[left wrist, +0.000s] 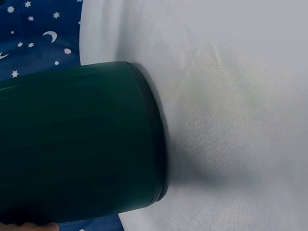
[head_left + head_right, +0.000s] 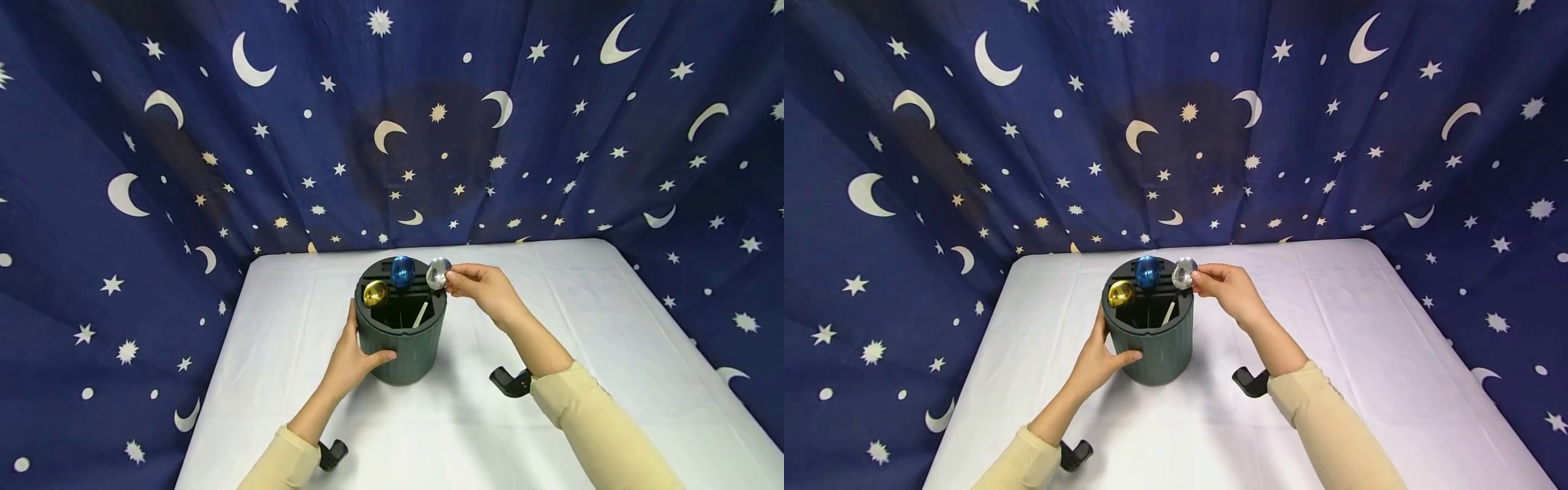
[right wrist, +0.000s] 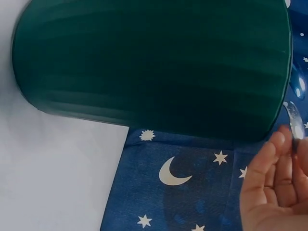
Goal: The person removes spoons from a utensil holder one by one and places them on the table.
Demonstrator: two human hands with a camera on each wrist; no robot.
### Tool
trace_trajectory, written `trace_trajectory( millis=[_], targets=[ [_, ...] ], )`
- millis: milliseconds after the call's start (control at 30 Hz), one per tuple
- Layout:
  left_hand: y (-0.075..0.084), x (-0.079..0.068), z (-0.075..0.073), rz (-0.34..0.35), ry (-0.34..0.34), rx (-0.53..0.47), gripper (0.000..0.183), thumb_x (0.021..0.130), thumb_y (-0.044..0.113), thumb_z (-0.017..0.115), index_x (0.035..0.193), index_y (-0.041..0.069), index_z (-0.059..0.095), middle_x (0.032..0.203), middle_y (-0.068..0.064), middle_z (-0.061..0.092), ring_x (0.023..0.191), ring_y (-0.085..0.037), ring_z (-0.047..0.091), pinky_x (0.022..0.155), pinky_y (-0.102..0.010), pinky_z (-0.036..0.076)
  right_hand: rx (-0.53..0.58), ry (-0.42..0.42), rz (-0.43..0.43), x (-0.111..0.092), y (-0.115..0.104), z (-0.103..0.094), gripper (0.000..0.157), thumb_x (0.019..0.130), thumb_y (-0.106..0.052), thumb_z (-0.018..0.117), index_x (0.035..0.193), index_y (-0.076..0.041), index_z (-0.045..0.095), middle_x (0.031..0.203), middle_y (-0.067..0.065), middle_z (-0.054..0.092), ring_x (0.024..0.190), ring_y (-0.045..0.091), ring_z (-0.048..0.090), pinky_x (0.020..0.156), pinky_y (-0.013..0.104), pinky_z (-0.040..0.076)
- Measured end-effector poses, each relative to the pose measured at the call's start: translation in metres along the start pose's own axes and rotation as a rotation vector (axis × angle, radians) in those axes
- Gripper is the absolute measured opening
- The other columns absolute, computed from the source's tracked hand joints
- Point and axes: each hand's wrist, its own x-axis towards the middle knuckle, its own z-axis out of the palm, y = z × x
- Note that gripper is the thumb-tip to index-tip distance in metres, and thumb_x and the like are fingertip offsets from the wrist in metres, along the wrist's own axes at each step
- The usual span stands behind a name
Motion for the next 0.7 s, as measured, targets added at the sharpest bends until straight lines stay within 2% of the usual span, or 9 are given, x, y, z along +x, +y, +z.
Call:
trace_trajectory(
  millis=[167, 400, 600, 700],
  targets=[
    [0.000, 0.000, -0.001, 0.007, -0.007, 0.001, 0.123, 0.063, 0.052, 0.079, 0.148, 0.028, -0.008, 0.151, -0.007, 0.015, 0.134, -0.027, 0.021, 0.103, -0.052, 0.024, -0.011, -0.015, -0.005, 0.003, -0.005, -0.001, 0.030, 0.091, -0.017, 0.061, 0.101, 0.011, 0.062, 0.078, 0.004, 0.066, 0.074, 0.014, 0.062, 0.071, 0.028, 0.052],
    [-0.001, 0.001, -0.002, 0.022, 0.003, -0.015, 0.122, 0.063, 0.049, 0.080, 0.147, 0.032, -0.007, 0.151, -0.003, 0.016, 0.134, -0.025, 0.023, 0.103, -0.052, 0.024, -0.020, -0.065, -0.042, 0.003, -0.020, -0.006, 0.027, 0.092, -0.014, 0.059, 0.100, 0.012, 0.061, 0.079, 0.004, 0.066, 0.075, 0.017, 0.062, 0.073, 0.031, 0.051],
    [-0.001, 0.002, -0.001, 0.035, 0.005, -0.012, 0.121, 0.063, 0.049, 0.080, 0.147, 0.033, -0.005, 0.151, -0.002, 0.017, 0.134, -0.023, 0.022, 0.104, -0.051, 0.023, 0.045, -0.063, -0.080, -0.001, -0.038, -0.017, 0.027, 0.092, -0.008, 0.058, 0.102, 0.017, 0.056, 0.077, 0.000, 0.065, 0.074, 0.013, 0.062, 0.074, 0.028, 0.051],
    [0.000, 0.002, -0.002, 0.039, -0.003, 0.005, 0.121, 0.063, 0.049, 0.080, 0.148, 0.032, -0.005, 0.151, -0.002, 0.016, 0.135, -0.023, 0.021, 0.104, -0.051, 0.023, 0.050, -0.051, -0.107, -0.003, -0.048, -0.026, 0.025, 0.092, -0.008, 0.058, 0.100, 0.016, 0.057, 0.076, -0.001, 0.065, 0.073, 0.011, 0.061, 0.073, 0.027, 0.051]
  ],
)
